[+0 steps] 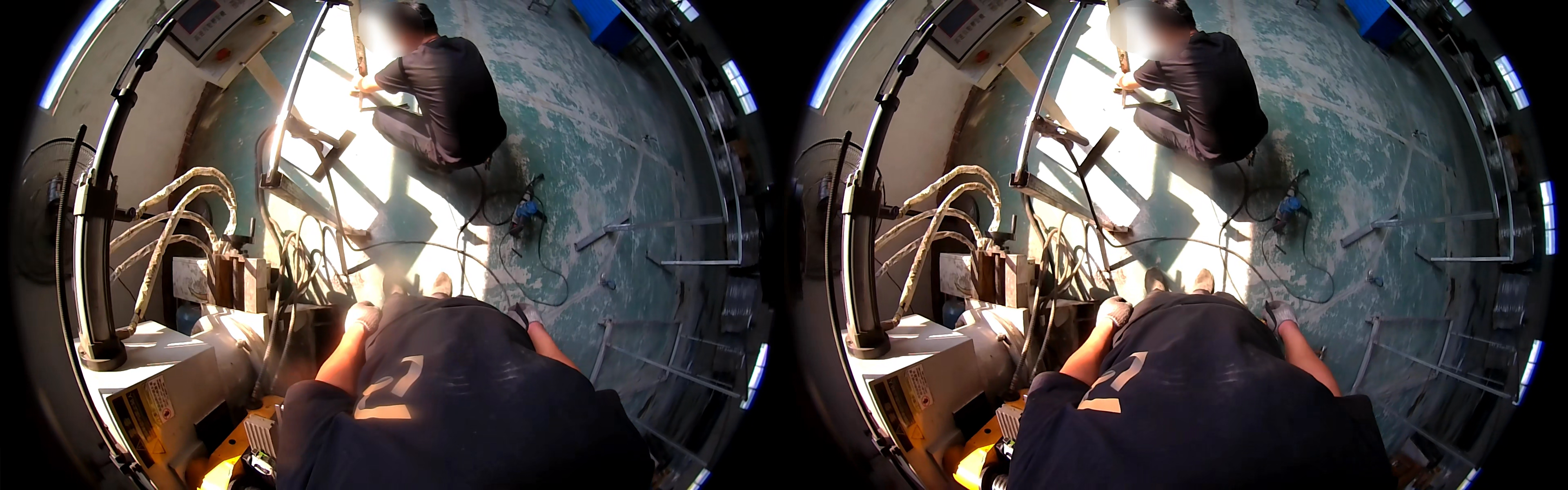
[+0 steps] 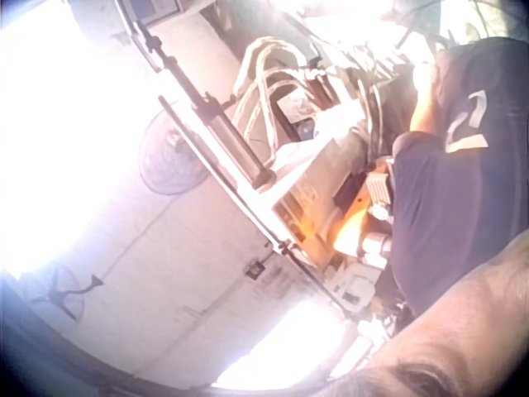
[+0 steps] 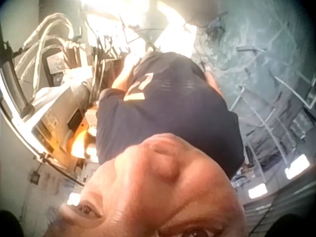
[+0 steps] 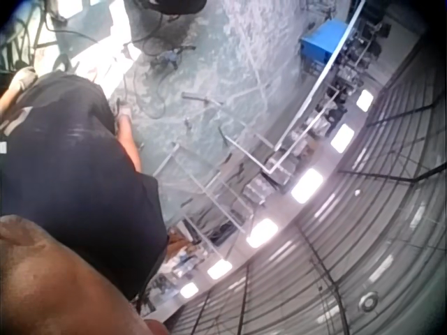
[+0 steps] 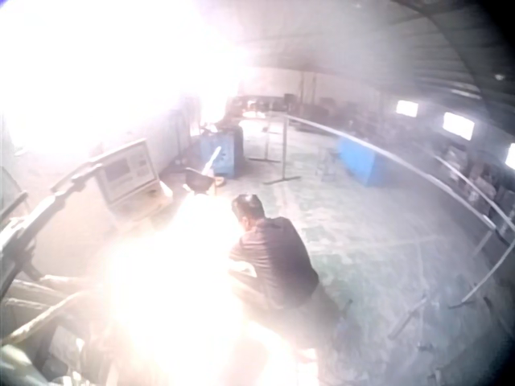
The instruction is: The person repeatedly feeds long metal rods into a bench grinder, removes them, and uses a caliper to measure the diameter. The person repeats this cycle multiple times while another worker welds nearby.
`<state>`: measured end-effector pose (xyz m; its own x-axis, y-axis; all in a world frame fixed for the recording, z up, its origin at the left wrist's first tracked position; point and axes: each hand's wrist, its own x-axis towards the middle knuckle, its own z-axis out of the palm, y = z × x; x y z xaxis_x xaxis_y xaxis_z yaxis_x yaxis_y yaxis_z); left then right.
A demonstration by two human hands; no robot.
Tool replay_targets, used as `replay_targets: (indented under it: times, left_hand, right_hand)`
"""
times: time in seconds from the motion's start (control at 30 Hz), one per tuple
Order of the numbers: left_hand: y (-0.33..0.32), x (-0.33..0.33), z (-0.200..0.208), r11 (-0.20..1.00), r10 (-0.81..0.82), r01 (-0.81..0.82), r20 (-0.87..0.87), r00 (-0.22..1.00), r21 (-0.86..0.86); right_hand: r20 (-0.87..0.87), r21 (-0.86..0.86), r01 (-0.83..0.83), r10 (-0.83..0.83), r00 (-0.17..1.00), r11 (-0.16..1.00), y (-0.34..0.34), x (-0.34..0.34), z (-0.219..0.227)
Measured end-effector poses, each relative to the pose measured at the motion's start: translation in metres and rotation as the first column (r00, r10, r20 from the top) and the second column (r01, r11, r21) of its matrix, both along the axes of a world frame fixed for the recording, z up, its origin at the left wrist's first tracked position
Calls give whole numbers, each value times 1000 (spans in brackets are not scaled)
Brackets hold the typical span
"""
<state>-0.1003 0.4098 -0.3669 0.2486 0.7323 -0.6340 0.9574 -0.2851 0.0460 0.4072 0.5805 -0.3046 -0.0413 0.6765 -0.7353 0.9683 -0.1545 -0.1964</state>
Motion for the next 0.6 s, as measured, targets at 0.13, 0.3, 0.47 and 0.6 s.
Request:
replay_targets:
  times: [0.13,0.3,0.47,0.6]
  left_hand:
    - [-4,7,-13,1000,-21,21,-29,999,9]
    - [-26,4,-72,960,254,-248,33,967,-130]
    - [-8,10,-36,983,82,-82,-3,997,-163]
    - [-21,9,-50,968,185,-182,3,983,-173]
  right_hand:
    - [14,6,-76,76,997,997,2,22,-21]
    - [30,-21,-131,131,991,991,4,24,-32]
    - [37,-15,-197,198,980,980,20,25,-31]
    - [32,-6,-160,160,987,987,21,4,-5]
